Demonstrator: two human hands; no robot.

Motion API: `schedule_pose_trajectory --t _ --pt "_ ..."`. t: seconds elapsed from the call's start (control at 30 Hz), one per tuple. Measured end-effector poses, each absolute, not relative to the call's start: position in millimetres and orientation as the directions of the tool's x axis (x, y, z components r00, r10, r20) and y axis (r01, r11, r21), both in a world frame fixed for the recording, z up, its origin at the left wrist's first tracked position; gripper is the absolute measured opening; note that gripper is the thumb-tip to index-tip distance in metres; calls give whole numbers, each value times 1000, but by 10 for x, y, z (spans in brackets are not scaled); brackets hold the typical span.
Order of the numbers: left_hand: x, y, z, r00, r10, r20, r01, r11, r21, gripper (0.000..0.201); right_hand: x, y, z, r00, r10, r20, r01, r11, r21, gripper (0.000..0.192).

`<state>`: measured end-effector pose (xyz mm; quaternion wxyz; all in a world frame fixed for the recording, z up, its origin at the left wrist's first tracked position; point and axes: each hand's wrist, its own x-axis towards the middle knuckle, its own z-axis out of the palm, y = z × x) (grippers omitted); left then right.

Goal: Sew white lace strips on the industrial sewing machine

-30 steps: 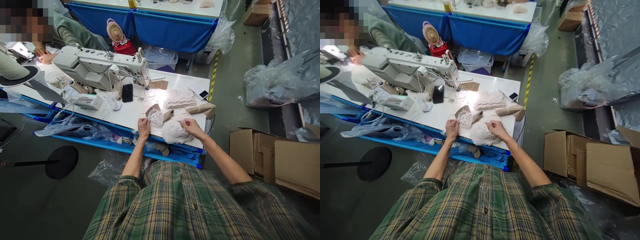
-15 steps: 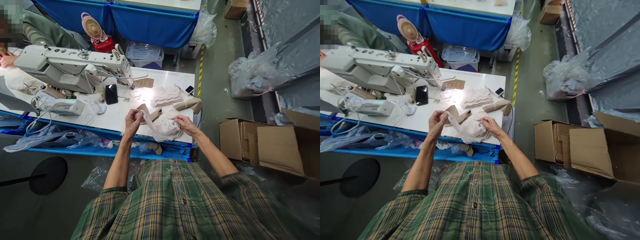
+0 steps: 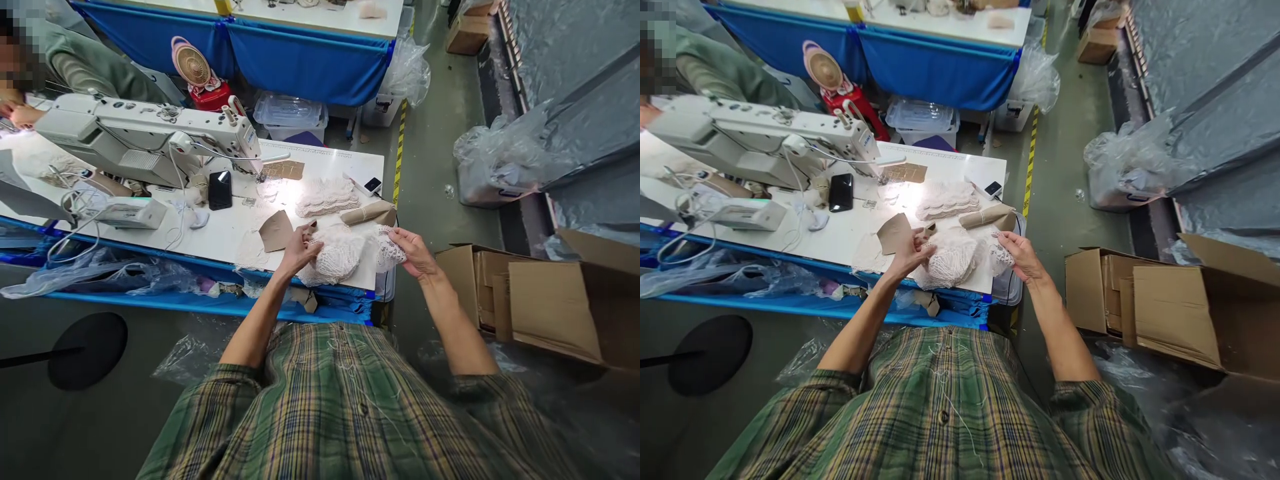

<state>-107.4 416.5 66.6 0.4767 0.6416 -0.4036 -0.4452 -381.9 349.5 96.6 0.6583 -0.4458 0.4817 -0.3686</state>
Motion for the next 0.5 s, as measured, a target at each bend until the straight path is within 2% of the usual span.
schedule_pose_trajectory --t 0.17,0.37,0.5 --pt "-902 4431 538 293 -901 -319 45 -320 946 61 -3766 3515 988 214 -941 -263 34 276 -960 42" --pt "-1301 4518 865 294 -905 -309 163 -271 949 53 -3216 3665 1030 306 -930 -204 -35 203 -979 47" --pt "-1725 4658 1077 81 -967 -239 327 -201 923 57 -3077 3940 1010 463 -851 -249 -57 252 -966 53"
